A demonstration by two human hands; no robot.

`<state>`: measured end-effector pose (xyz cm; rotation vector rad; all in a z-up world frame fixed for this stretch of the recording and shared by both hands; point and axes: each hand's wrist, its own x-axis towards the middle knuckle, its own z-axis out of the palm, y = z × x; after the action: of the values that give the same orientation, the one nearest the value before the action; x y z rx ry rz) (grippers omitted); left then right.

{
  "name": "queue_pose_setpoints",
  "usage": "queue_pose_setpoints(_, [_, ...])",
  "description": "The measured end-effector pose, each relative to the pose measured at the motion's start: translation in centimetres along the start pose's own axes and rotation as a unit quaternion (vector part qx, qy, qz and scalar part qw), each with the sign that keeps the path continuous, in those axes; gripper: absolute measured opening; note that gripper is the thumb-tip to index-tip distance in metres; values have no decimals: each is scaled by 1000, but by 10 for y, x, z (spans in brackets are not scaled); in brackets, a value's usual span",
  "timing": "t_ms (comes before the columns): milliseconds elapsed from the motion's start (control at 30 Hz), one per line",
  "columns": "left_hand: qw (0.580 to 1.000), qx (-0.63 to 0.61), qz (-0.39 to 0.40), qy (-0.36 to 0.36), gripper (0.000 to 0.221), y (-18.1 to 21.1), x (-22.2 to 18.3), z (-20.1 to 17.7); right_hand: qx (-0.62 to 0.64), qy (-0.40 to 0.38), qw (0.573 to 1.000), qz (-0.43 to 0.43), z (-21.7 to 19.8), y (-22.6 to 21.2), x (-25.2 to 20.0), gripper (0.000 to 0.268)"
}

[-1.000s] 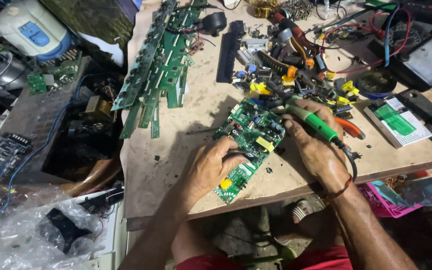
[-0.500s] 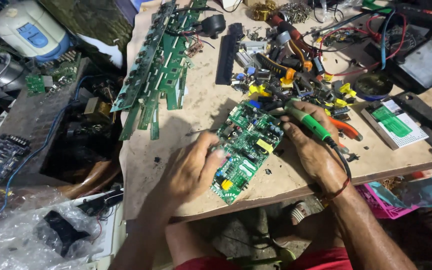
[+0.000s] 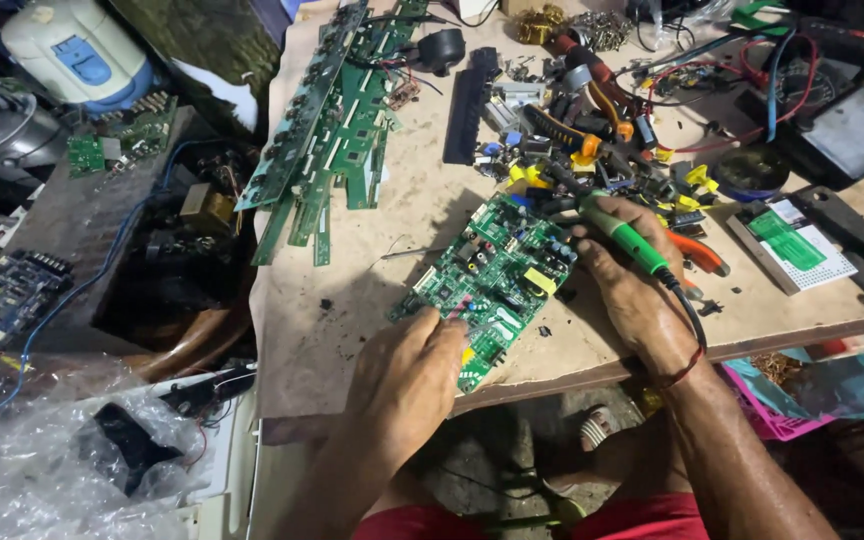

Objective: Soldering electronic components onto circuit boards at a repair bench.

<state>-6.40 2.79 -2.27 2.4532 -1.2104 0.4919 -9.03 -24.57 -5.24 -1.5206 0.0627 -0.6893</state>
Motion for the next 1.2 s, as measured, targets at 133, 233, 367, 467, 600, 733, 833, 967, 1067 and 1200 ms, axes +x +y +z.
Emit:
queue_pose_setpoints(133, [998,-32,-42,-17,10,3,10,8,-1,-9,1000,-3,3,-2,0,41])
queue_pose_setpoints(233, [993,-84,-78,-18,10,-2,14,20,0,-10,1000,10,2,-2,0,41])
queue_pose_setpoints(367, [991,-118,-53,-20,30,-6,17,27,-72,5,995,68,12,-25,1,49])
queue_pose_setpoints(467, [980,-173,-71,-65,26,-12,35,20,-62,5,995,74,11,-23,3,48])
queue_pose_setpoints(600, [971,-217,-65,-75,30,-24,46,34,-32,13,995,96,13,-27,3,49])
queue_pose_setpoints(733, [963,-253,-55,-69,30,-25,55,32,-27,18,992,122,8,-25,5,51])
queue_pose_setpoints(833, [967,-233,-70,-75,30,-24,57,34,-45,17,991,123,5,-29,5,50])
queue_pose_setpoints(967, [969,-217,-94,-70,29,-24,56,51,-42,14,992,120,6,-30,3,51])
queue_pose_setpoints(1067, [968,-208,-111,-89,31,-22,58,43,-36,14,995,96,8,-19,7,47])
queue_pose_setpoints(1200, [960,-254,-101,-61,29,-20,61,50,-53,10,994,94,6,-20,5,47])
